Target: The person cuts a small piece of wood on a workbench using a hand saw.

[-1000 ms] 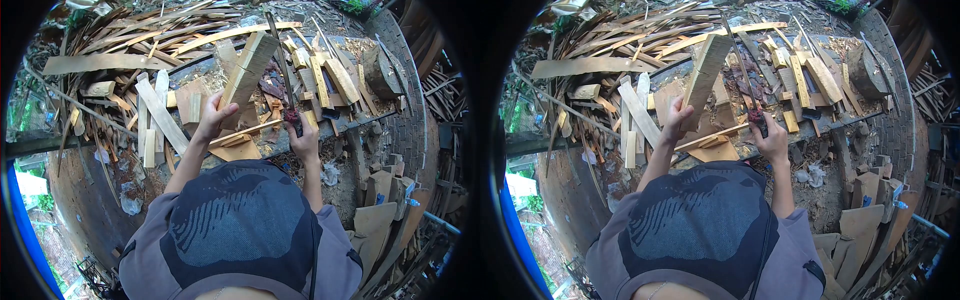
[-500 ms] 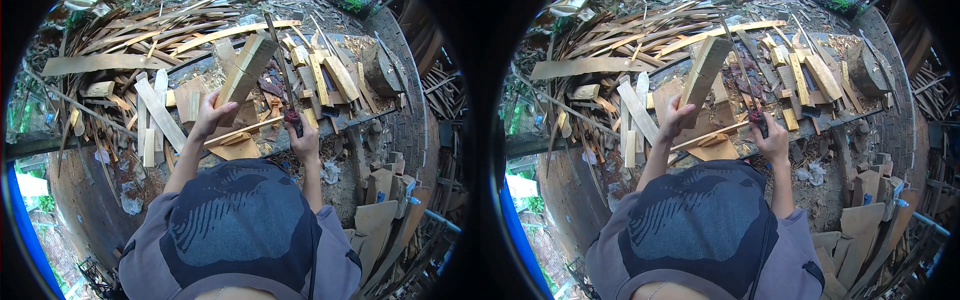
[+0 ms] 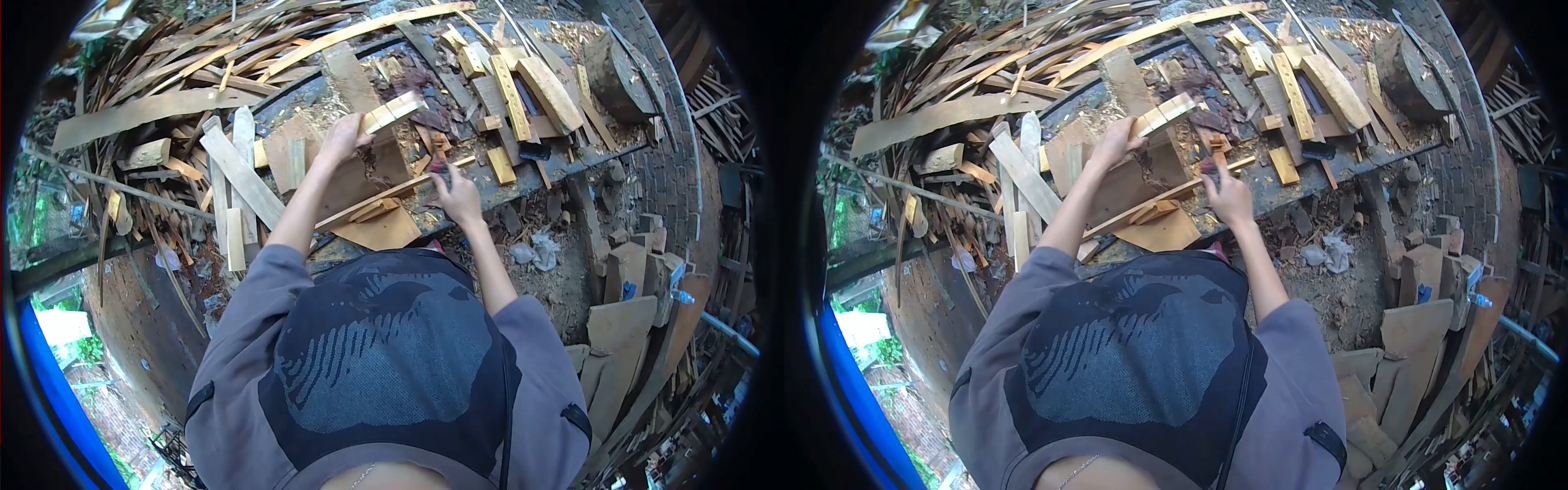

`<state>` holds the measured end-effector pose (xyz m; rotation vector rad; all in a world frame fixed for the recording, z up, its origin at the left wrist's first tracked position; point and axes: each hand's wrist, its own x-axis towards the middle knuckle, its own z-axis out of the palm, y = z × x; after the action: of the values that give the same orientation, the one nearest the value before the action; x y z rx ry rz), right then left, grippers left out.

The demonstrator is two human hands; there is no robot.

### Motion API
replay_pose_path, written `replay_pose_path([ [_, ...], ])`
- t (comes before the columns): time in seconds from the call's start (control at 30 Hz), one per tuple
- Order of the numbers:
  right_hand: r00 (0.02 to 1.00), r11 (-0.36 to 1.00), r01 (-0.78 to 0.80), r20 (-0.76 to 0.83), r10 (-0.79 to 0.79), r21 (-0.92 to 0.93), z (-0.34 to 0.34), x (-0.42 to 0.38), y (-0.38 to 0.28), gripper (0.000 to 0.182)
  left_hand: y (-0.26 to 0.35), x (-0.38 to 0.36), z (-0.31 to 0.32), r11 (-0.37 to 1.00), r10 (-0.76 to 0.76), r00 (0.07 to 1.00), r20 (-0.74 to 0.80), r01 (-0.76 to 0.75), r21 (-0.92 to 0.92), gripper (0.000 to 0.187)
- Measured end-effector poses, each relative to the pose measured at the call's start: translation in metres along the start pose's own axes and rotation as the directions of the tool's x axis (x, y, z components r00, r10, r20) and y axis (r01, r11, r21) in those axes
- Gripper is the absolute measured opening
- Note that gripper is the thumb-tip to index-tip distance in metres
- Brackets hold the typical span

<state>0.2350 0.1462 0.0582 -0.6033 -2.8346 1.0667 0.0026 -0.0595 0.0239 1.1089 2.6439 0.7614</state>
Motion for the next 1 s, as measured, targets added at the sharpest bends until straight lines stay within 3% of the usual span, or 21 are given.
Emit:
replay_pose_path([
  [0.07, 0.999, 0.993, 0.046, 0.033, -0.042, -0.108, 0.023, 0.008, 0.005, 0.042, -0.014, 0.003, 0.018, 0.999, -0.001, 0.998, 0.057, -0.002, 0.051, 0.052],
  [0.17, 0.998, 0.997, 0.032, 0.047, -0.029, -0.070, 0.054, 0.017, 0.010, 0.039, -0.017, 0.001, 0.025, 0.998, 0.064, 0.994, -0.086, -0.065, -0.004, 0.055],
  [0.2, 0.999, 0.998, 0.023, 0.039, -0.021, -0.064, 0.058, 0.018, 0.010, 0.038, -0.015, 0.002, 0.023, 0.999, 0.033, 0.999, -0.016, -0.032, 0.027, 0.059],
  [0.3, 1.000, 0.999, 0.006, 0.015, -0.005, -0.038, 0.071, 0.022, 0.008, 0.037, -0.007, 0.009, 0.018, 0.985, 0.069, 0.998, -0.005, -0.067, 0.156, 0.054],
  [0.4, 0.999, 1.000, 0.006, -0.032, -0.006, -0.007, 0.077, 0.025, 0.009, 0.036, 0.003, 0.019, 0.021, 0.960, -0.071, 0.993, 0.099, 0.041, 0.276, 0.053],
  [0.5, 1.000, 0.999, -0.014, 0.000, 0.014, -0.037, 0.073, 0.029, 0.008, 0.036, 0.002, 0.036, 0.028, 0.936, -0.335, 0.927, 0.168, 0.307, 0.171, 0.055],
  [0.63, 1.000, 0.999, 0.005, 0.004, -0.005, -0.048, 0.073, 0.030, 0.005, 0.035, 0.028, 0.049, 0.037, 0.858, -0.473, 0.880, -0.037, 0.469, 0.209, 0.049],
  [0.73, 0.997, 0.997, -0.037, 0.072, 0.041, -0.061, 0.071, 0.030, 0.004, 0.036, 0.030, 0.055, 0.064, 0.805, -0.489, 0.769, -0.411, 0.580, 0.127, 0.043],
  [0.83, 0.996, 0.998, -0.020, 0.084, 0.024, -0.058, 0.066, 0.026, 0.004, 0.034, 0.020, 0.054, 0.078, 0.823, -0.465, 0.683, -0.564, 0.568, 0.009, 0.038],
  [0.87, 0.997, 0.997, -0.020, 0.072, 0.026, -0.080, 0.066, 0.025, 0.005, 0.035, 0.026, 0.055, 0.068, 0.789, -0.575, 0.695, -0.432, 0.611, -0.067, 0.047],
  [0.97, 0.991, 0.992, -0.050, 0.119, 0.064, -0.118, 0.056, 0.019, 0.004, 0.036, 0.031, 0.063, 0.065, 0.725, -0.630, 0.658, -0.413, 0.689, -0.008, 0.059],
  [1.0, 0.992, 0.991, -0.041, 0.111, 0.055, -0.128, 0.055, 0.015, 0.008, 0.037, 0.036, 0.067, 0.059, 0.702, -0.675, 0.656, -0.338, 0.712, -0.018, 0.066],
])
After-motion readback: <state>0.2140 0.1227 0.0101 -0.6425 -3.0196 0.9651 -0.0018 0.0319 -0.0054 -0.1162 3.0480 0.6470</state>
